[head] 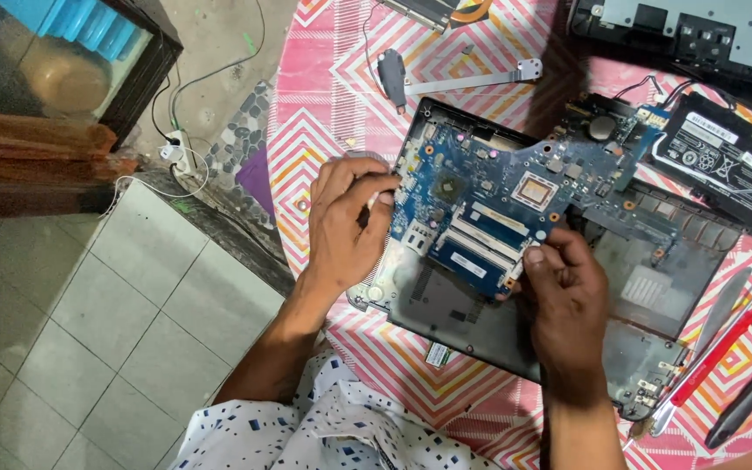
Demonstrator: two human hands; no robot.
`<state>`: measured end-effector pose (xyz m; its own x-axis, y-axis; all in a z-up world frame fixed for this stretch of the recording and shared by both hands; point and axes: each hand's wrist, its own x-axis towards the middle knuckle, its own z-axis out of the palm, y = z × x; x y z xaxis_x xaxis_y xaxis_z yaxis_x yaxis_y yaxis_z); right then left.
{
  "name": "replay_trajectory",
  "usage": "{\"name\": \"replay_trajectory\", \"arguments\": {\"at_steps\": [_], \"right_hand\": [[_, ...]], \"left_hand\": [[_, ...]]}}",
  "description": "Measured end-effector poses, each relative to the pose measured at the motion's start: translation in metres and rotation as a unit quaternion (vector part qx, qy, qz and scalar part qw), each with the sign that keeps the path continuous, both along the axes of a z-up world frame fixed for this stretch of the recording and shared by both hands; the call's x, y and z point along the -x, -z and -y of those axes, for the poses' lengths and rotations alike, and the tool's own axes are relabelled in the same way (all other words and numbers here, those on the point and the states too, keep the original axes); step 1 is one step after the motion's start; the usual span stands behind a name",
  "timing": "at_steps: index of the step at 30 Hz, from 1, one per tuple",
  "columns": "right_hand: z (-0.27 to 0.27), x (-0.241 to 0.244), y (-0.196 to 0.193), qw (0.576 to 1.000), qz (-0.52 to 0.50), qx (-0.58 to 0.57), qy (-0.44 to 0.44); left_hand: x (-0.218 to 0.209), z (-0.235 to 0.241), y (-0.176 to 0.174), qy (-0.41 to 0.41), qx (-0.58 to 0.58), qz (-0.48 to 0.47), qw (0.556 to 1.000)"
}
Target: The person removes a motherboard from a laptop chassis, disconnects several cables, and then places the motherboard back into the chassis. They proceed to reconnect the cables and secure the board within the laptop frame.
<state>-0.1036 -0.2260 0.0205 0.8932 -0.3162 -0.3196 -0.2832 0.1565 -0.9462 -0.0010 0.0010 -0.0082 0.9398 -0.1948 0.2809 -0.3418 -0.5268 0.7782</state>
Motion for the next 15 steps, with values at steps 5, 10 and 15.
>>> {"name": "replay_trajectory", "arguments": {"at_steps": [5,10,15], "right_hand": [[-0.009,-0.015,0.011,0.997,0.035,-0.072,-0.007],[0.008,-0.003,0.032,0.998,0.008,-0.06,-0.029],[0.009,-0.002,0.034,0.998,0.008,-0.01,-0.066]], "left_hand": [[-0.001,0.0,0.002,-0.025,0.046,0.007,0.999],[-0.002,0.0,0.003,-0.02,0.036,0.024,0.999],[-0.001,0.001,0.001,-0.011,0.032,0.03,0.999]]}}
